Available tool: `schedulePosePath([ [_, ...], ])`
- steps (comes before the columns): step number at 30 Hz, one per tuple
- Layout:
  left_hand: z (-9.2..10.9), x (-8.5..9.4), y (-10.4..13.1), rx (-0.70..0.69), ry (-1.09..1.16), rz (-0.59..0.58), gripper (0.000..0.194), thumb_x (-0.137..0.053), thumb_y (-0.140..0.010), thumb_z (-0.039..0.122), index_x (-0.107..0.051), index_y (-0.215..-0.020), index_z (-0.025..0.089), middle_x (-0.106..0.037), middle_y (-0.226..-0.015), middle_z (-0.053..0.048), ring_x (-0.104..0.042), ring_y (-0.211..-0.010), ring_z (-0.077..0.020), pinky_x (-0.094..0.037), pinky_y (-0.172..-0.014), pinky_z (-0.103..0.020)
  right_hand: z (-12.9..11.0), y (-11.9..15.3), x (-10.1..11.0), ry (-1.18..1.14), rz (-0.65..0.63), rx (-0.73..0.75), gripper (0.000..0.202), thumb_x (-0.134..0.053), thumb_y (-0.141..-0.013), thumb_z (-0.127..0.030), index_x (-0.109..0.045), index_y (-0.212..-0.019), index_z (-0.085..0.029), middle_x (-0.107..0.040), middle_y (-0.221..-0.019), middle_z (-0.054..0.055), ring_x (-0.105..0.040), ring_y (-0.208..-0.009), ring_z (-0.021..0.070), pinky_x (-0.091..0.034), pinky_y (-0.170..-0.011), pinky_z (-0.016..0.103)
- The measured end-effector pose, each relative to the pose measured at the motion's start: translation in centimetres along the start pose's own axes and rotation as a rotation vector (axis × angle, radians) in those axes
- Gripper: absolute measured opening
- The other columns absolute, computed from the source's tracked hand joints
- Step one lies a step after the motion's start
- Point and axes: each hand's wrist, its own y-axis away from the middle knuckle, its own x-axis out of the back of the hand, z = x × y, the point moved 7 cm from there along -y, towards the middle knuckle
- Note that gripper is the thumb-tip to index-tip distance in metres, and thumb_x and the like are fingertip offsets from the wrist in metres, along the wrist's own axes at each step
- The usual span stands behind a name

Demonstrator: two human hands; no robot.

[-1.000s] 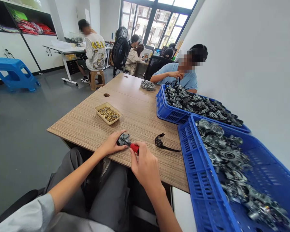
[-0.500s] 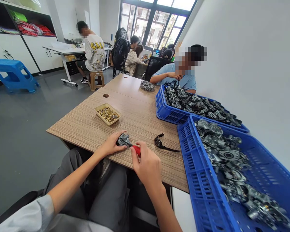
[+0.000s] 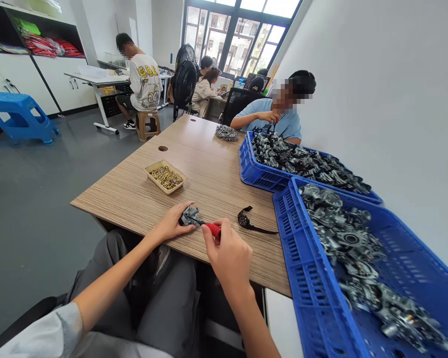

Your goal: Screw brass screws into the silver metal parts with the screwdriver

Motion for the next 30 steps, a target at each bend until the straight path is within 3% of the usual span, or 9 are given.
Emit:
schedulePosePath([
  [5,0.1,0.1,0.0,0.003,0.004,0.000,0.081,-0.081,-0.082,0.039,-0.044,-0.153,0.020,-0.065,-0.133,-0.014,-0.061,-0.123,-0.0314,-0.049,-0.107,-0.046,0.2,-0.1,-0.3,-0.054,-0.037,-0.001,0.030,-0.050,-0.106,-0.050,-0.059,-0.098,-0.022,-0.068,-0.063,-0.002,-0.066,-0.054,0.0184,-0.037,-0.054,0.027],
  [10,-0.1,0.0,0.1,-0.002,0.015,0.006,0.081,-0.080,-0.083,0.040,-0.044,-0.153,0.021,-0.065,-0.135,-0.014,-0.061,-0.125,-0.0314,-0.048,-0.109,-0.046,-1.2,0.1,-0.3,-0.209,-0.087,0.183,0.015,-0.052,-0.105,-0.033,-0.058,-0.110,-0.021,-0.074,-0.094,0.005,-0.073,-0.081,0.0198,-0.052,-0.073,0.029],
  [14,-0.1,0.1,0.1,0.003,0.023,0.010,0.081,-0.080,-0.082,0.040,-0.045,-0.152,0.021,-0.065,-0.135,-0.014,-0.062,-0.124,-0.0312,-0.048,-0.108,-0.046,-2.0,0.1,-0.1,-0.226,-0.119,0.281,0.014,-0.051,-0.105,-0.028,-0.061,-0.113,-0.022,-0.073,-0.100,0.007,-0.070,-0.091,0.0216,-0.054,-0.079,0.032],
  [17,0.0,0.2,0.1,-0.001,0.029,0.013,0.080,-0.080,-0.083,0.041,-0.045,-0.152,0.022,-0.065,-0.135,-0.013,-0.062,-0.124,-0.0310,-0.048,-0.109,-0.046,-1.5,0.0,-0.1,-0.192,-0.106,0.214,0.018,-0.050,-0.106,-0.033,-0.062,-0.113,-0.022,-0.074,-0.101,0.008,-0.071,-0.092,0.0220,-0.053,-0.078,0.032],
  [22,0.0,0.1,0.1,0.003,0.035,0.012,0.081,-0.081,-0.082,0.040,-0.044,-0.153,0.024,-0.065,-0.135,-0.012,-0.061,-0.124,-0.0302,-0.048,-0.110,-0.047,-0.1,-0.1,-0.3,-0.110,-0.087,0.059,0.026,-0.050,-0.106,-0.045,-0.062,-0.105,-0.022,-0.074,-0.087,0.004,-0.069,-0.074,0.0197,-0.046,-0.064,0.028],
  [30,-0.1,0.0,0.2,0.014,0.035,0.011,0.081,-0.080,-0.082,0.040,-0.044,-0.153,0.022,-0.065,-0.134,-0.013,-0.061,-0.126,-0.0304,-0.048,-0.110,-0.046,-1.1,-0.1,-0.2,-0.185,-0.109,0.214,0.017,-0.049,-0.107,-0.034,-0.061,-0.111,-0.022,-0.073,-0.100,0.008,-0.071,-0.093,0.0229,-0.054,-0.080,0.033],
])
